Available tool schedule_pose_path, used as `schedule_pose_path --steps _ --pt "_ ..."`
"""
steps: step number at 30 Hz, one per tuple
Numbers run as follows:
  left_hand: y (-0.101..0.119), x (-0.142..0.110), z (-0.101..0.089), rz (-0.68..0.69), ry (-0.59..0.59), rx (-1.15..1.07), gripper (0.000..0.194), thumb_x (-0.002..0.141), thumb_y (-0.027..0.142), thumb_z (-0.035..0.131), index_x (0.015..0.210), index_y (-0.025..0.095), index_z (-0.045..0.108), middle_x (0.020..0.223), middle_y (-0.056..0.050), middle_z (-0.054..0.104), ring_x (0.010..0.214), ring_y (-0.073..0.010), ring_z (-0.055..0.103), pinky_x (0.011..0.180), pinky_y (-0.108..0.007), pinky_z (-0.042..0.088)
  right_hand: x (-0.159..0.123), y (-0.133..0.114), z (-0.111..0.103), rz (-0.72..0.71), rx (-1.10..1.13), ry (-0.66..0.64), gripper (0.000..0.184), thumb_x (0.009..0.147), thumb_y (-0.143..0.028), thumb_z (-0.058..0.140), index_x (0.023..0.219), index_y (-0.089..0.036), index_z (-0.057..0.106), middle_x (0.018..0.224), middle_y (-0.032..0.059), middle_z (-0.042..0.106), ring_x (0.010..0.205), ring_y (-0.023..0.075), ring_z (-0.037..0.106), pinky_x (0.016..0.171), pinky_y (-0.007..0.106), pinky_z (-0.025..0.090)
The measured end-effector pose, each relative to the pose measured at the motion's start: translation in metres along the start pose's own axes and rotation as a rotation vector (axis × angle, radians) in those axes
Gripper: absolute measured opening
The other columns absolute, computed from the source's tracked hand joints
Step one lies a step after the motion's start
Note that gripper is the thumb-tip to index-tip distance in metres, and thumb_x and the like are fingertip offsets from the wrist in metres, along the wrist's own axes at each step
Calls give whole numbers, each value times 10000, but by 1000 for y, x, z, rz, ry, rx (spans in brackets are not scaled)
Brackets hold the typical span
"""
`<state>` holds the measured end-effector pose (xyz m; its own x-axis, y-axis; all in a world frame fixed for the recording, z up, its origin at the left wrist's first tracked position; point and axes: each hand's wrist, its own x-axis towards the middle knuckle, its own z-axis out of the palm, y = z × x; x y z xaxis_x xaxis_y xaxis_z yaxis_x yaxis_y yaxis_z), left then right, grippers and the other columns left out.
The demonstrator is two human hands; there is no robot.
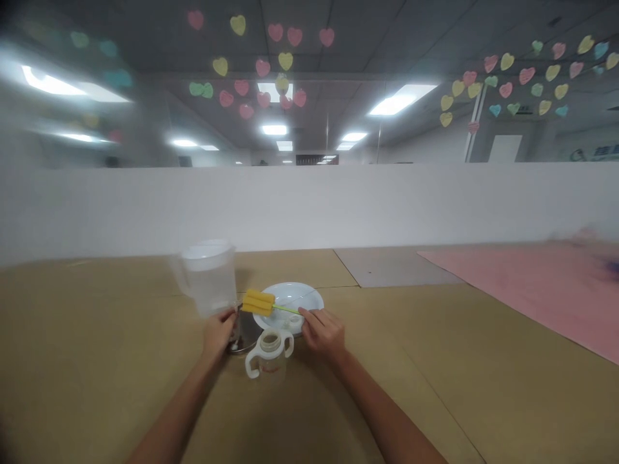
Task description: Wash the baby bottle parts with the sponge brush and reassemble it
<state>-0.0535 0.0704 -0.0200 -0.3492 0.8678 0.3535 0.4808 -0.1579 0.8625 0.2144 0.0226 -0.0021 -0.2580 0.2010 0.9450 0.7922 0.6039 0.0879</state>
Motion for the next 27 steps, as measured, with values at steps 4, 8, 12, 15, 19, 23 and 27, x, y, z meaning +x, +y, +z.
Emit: schedule_pose_path --steps 4,8,12,15,19,23,27 --pt "8 -4 -2 33 -71 144 305 745 259 514 963 126 681 812 -111 710 743 -220 646 658 -289 439 2 -2 0 43 14 20 256 789 -116 485 971 -181 653 715 33 661 638 116 582 600 229 444" --pt "12 -9 -3 147 -147 406 268 776 223 499 954 139 681 871 -104 706 823 -213 630 729 -288 426 5 -3 -1 164 5 38 263 804 -126 461 958 -189 664 721 27 658 652 120 575 596 229 431" --pt "12 -10 -5 211 -135 488 249 769 199 505 931 145 686 898 -103 699 895 -238 599 811 -329 417 9 2 -3 328 -94 57 270 806 -135 463 944 -214 681 738 14 651 671 129 559 594 237 400" --pt "13 -9 -6 318 -58 396 340 759 96 423 998 163 656 1010 -87 664 964 -211 571 874 -321 419 11 11 -7 428 -160 81 262 790 -140 477 908 -227 695 769 16 643 690 141 538 611 250 385" --pt "12 -10 -5 437 -15 223 404 753 64 362 1016 191 640 1060 -68 619 976 -183 571 912 -314 435 12 22 -12 464 -193 82 262 746 -111 487 801 -235 711 761 14 624 699 149 506 623 261 367" --pt "8 -9 -1 452 -24 146 340 773 139 394 1009 181 634 1078 -82 593 981 -196 570 897 -331 459 13 27 -15 486 -141 139 277 688 -72 474 718 -224 704 749 16 611 706 158 495 635 268 372" --pt "6 -7 0 442 -64 119 308 773 193 421 1000 178 629 1083 -86 590 932 -195 590 856 -332 476 15 25 -15 490 -123 155 235 685 -71 485 592 -204 655 676 16 589 668 155 476 601 261 357"
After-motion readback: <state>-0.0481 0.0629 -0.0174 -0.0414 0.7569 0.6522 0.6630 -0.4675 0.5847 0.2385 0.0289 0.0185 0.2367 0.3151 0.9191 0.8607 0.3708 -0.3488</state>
